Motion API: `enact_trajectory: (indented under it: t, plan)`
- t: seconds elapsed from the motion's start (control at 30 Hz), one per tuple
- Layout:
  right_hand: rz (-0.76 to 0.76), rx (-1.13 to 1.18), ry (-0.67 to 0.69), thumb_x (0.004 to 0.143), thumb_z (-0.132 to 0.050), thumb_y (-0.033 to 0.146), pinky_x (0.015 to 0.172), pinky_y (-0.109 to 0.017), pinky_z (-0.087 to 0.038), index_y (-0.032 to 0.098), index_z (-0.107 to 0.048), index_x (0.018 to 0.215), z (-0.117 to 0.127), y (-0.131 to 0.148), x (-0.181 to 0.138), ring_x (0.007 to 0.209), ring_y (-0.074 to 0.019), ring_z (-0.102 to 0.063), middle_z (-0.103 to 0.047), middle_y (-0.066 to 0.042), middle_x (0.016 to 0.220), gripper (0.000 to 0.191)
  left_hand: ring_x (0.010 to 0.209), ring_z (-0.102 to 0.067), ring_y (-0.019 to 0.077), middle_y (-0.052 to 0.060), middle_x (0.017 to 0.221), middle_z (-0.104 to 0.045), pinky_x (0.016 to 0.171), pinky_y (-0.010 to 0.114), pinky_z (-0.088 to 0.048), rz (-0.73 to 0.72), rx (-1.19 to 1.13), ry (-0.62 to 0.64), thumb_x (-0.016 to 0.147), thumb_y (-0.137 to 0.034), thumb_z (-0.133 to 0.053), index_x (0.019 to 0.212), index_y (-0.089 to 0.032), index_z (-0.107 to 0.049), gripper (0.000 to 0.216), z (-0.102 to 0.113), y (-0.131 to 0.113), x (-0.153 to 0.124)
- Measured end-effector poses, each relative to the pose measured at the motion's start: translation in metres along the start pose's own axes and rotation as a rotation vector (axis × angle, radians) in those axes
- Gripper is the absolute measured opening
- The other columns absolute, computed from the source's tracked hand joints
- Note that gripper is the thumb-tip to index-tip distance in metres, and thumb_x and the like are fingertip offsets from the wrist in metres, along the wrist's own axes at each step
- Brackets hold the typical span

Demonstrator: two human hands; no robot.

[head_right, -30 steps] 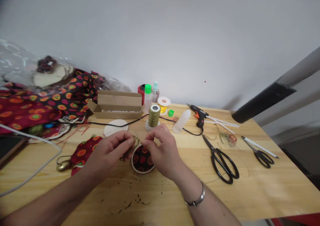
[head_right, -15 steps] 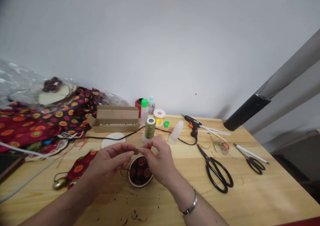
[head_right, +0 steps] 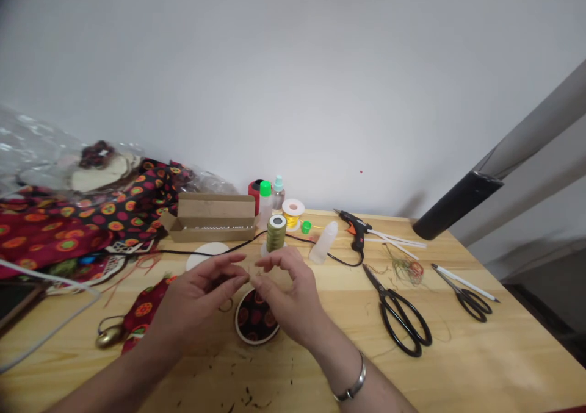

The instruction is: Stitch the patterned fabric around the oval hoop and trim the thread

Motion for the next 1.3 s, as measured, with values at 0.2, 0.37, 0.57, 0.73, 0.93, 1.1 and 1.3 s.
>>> enact_trajectory:
  t: [0.2, 0.37, 0.57, 0.73, 0.93, 1.1, 1.3]
  plan:
    - [-0.149, 0.046, 0.015, 0.080, -0.056, 0.033, 0.075, -0.034, -0.042, 0.018, -0.064, 0.080, 0.002, -0.005, 0.003, 0.080, -0.0191, -0.054, -0.062, -0.005, 0.080, 0.016, 0.071, -0.064, 0.0132, -0.001, 0.079, -0.070, 0.067, 0.021, -0.050, -0.259, 0.296, 0.039, 0.079, -0.023, -0.060, 0.114, -0.022, -0.057, 0.035, -0.003, 0.004, -0.007]
    - [-0.160, 0.042, 0.082, 0.068, -0.070, 0.032, 0.075, -0.033, -0.043, 0.020, -0.066, 0.080, 0.002, -0.001, 0.004, 0.080, -0.0185, -0.054, -0.060, -0.003, 0.079, 0.017, 0.074, -0.066, 0.0150, 0.000, 0.084, -0.072, 0.067, 0.023, -0.051, -0.288, 0.345, 0.047, 0.080, -0.025, -0.057, 0.112, -0.022, -0.056, 0.032, -0.003, 0.007, -0.007]
    - [-0.120, 0.051, 0.021, 0.067, -0.070, 0.020, 0.075, -0.032, -0.044, 0.021, -0.067, 0.065, 0.000, -0.001, 0.004, 0.077, -0.0167, -0.055, -0.057, -0.001, 0.074, 0.004, 0.072, -0.066, 0.0142, 0.000, 0.082, -0.072, 0.067, 0.023, -0.052, -0.249, 0.314, 0.034, 0.078, -0.024, -0.060, 0.106, -0.021, -0.057, 0.028, -0.003, 0.008, -0.006]
    - [-0.084, 0.081, 0.000, 0.066, -0.071, 0.016, 0.073, -0.030, -0.044, 0.021, -0.070, 0.064, -0.002, -0.002, 0.004, 0.076, -0.0152, -0.054, -0.055, -0.001, 0.074, 0.005, 0.084, -0.065, 0.0165, 0.002, 0.094, -0.073, 0.076, 0.024, -0.050, -0.163, 0.231, 0.134, 0.078, -0.026, -0.060, 0.095, -0.021, -0.070, 0.020, -0.001, 0.004, -0.005]
    - [-0.056, 0.079, -0.009, 0.066, -0.072, 0.017, 0.074, -0.031, -0.046, 0.022, -0.070, 0.065, 0.000, -0.004, 0.004, 0.078, -0.0161, -0.055, -0.055, -0.001, 0.075, 0.006, 0.078, -0.065, 0.0186, 0.003, 0.084, -0.075, 0.069, 0.025, -0.049, 0.122, 0.018, 0.249, 0.075, -0.030, -0.065, 0.094, -0.022, -0.074, 0.023, 0.002, 0.002, -0.003]
    - [-0.063, 0.077, -0.011, 0.067, -0.072, 0.020, 0.072, -0.031, -0.047, 0.023, -0.070, 0.065, -0.002, -0.004, 0.002, 0.078, -0.0163, -0.055, -0.054, -0.002, 0.075, 0.004, 0.071, -0.063, 0.0161, 0.003, 0.079, -0.076, 0.064, 0.023, -0.047, 0.158, -0.037, 0.247, 0.071, -0.029, -0.069, 0.090, -0.023, -0.075, 0.020, 0.000, -0.001, 0.000]
    - [-0.039, 0.066, -0.016, 0.068, -0.071, 0.020, 0.072, -0.030, -0.046, 0.022, -0.070, 0.069, -0.002, -0.003, 0.002, 0.077, -0.0160, -0.056, -0.056, -0.001, 0.074, 0.002, 0.069, -0.062, 0.0151, 0.002, 0.076, -0.075, 0.064, 0.022, -0.046, 0.187, -0.072, 0.234, 0.069, -0.028, -0.071, 0.083, -0.023, -0.076, 0.016, -0.001, -0.002, -0.001]
Point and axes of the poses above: each hand's wrist, its own x-axis towards the middle knuckle, its own z-axis out of the back of the hand, y = z × x, the point moved 1 cm from there along x, towards the middle knuckle
